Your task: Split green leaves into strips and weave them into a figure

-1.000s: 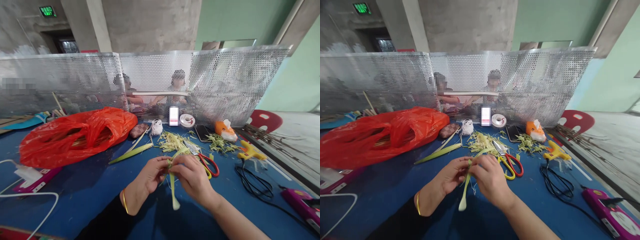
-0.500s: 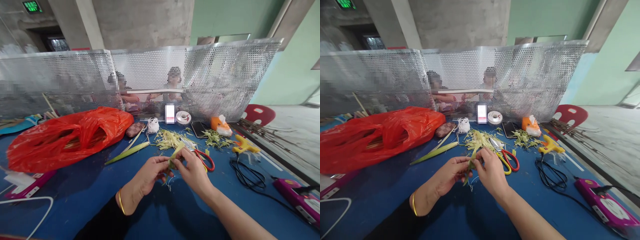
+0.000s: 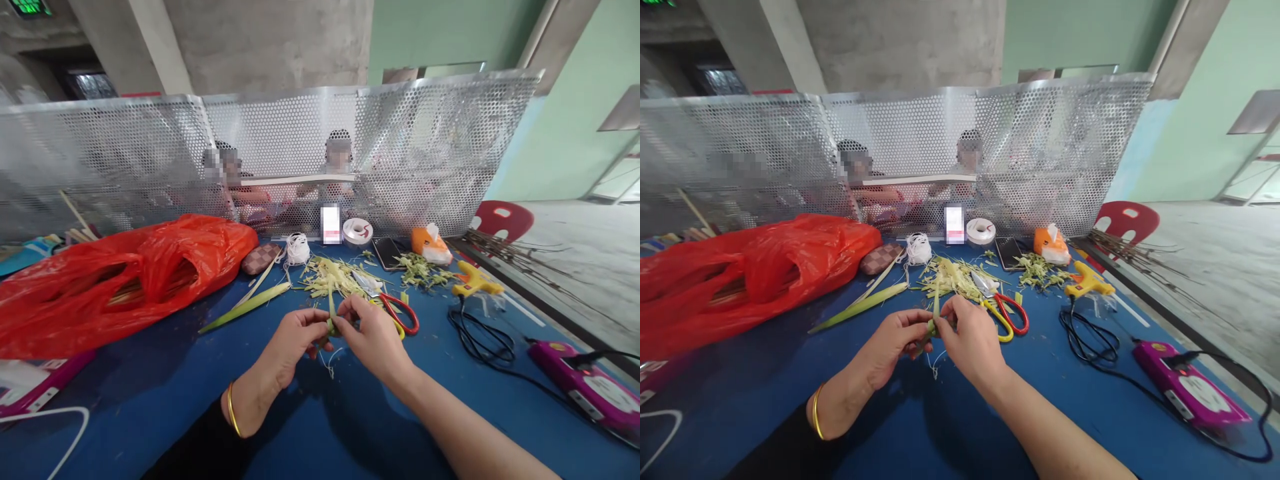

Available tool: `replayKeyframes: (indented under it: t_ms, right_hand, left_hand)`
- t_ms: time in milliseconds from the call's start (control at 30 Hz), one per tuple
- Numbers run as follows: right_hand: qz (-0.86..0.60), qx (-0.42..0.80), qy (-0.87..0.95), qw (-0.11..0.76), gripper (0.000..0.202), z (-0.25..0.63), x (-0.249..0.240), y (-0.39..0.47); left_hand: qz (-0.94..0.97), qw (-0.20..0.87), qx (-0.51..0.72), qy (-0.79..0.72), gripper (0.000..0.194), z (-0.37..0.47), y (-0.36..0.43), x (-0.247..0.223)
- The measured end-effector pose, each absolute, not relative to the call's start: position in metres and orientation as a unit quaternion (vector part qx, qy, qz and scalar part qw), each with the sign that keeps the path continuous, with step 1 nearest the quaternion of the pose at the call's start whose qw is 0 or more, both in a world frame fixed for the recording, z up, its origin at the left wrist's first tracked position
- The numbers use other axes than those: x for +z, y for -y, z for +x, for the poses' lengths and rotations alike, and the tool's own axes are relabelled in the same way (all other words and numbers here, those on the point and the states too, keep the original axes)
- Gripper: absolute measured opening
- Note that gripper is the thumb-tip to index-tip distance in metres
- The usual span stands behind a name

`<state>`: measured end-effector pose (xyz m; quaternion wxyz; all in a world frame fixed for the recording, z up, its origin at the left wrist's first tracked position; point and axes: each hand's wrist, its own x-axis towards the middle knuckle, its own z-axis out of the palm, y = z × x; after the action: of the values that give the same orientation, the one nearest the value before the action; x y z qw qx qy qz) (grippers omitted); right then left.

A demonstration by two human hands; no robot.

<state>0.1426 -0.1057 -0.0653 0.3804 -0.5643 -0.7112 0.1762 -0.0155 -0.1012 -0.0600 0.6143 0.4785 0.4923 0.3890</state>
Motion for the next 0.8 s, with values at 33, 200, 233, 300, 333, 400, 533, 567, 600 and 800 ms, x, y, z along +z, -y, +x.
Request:
replayKeyframes:
  t_ms: [33,200,233,300,333,400,533,567,600,800]
  right_hand:
    - [-0.56,0.185,0.712,0.381,0.008,0.144,-0.065,0.105]
    - [-0.481,0.21,0.755,0.394,0.003,0.155,-0.057,0.102]
    - [-0.466,0.199,0.766,0.397,0.005,0.157,-0.055,0.102]
    - [-0.439,0.152,0.787,0.406,0.008,0.16,-0.052,0.102]
    - [-0.425,0.12,0.8,0.407,0.009,0.161,-0.05,0.102]
    - [-0.392,0.063,0.825,0.403,0.01,0.161,-0.048,0.103]
    - [-0.36,0.159,0.83,0.397,0.016,0.161,-0.045,0.104]
    - [-0.364,0.232,0.812,0.393,0.016,0.162,-0.044,0.104]
    - [-0.368,0.309,0.787,0.387,0.016,0.162,-0.043,0.104]
    - [-0.362,0.542,0.639,0.408,0.02,0.165,-0.045,0.102]
  left_hand:
    - [0.476,0.612,0.388,-0.498,0.022,-0.015,0.101,-0.059]
    - [0.446,0.625,0.396,-0.504,0.019,-0.017,0.1,-0.055]
    - [0.439,0.628,0.399,-0.504,0.02,-0.017,0.1,-0.054]
    - [0.431,0.629,0.4,-0.508,0.021,-0.016,0.101,-0.053]
    - [0.431,0.627,0.399,-0.512,0.022,-0.016,0.101,-0.052]
    - [0.436,0.617,0.401,-0.518,0.021,-0.015,0.102,-0.052]
    - [0.459,0.589,0.41,-0.524,0.018,-0.014,0.102,-0.052]
    - [0.462,0.585,0.41,-0.524,0.019,-0.015,0.102,-0.052]
    - [0.465,0.586,0.409,-0.523,0.019,-0.015,0.102,-0.052]
    - [0.446,0.629,0.395,-0.5,0.02,-0.018,0.102,-0.05]
